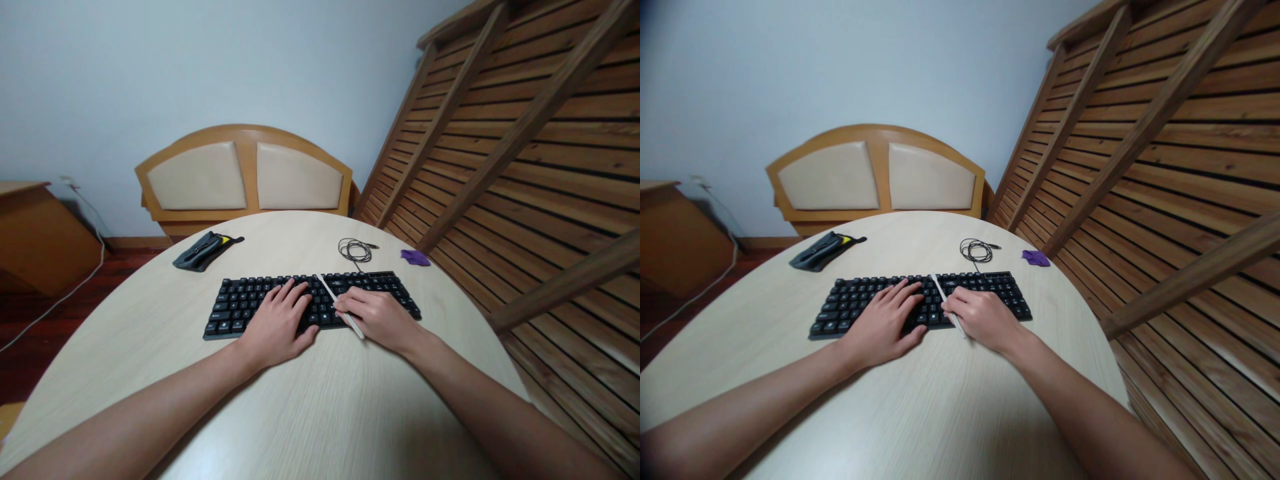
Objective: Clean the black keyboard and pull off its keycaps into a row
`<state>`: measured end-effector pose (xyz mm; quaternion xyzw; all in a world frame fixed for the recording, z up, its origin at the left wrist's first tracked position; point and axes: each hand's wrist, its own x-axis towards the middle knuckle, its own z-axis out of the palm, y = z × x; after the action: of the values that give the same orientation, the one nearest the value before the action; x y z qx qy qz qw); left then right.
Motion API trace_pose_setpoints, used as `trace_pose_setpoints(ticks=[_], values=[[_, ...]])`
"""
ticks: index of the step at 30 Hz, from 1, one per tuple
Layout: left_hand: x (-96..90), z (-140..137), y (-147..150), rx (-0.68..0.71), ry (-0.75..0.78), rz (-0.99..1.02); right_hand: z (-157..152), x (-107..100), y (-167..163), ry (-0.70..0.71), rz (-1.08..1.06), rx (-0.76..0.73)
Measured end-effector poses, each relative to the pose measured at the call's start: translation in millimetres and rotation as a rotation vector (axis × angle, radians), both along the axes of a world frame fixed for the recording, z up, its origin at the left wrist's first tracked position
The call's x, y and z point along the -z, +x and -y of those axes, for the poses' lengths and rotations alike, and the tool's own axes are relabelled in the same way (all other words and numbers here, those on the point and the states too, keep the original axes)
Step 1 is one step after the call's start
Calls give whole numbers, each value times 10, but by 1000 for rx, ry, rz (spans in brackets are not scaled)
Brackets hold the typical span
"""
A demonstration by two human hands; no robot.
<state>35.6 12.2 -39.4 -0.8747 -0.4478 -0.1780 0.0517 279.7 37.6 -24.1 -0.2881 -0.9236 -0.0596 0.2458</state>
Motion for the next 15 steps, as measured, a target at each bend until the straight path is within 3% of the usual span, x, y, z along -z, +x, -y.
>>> trace_pose_setpoints(ticks=[7, 15], values=[[10, 0, 1, -4, -6, -6, 56, -43, -85, 121, 5, 55], [20, -9, 3, -2, -1, 4, 14, 18, -109, 119, 5, 127]])
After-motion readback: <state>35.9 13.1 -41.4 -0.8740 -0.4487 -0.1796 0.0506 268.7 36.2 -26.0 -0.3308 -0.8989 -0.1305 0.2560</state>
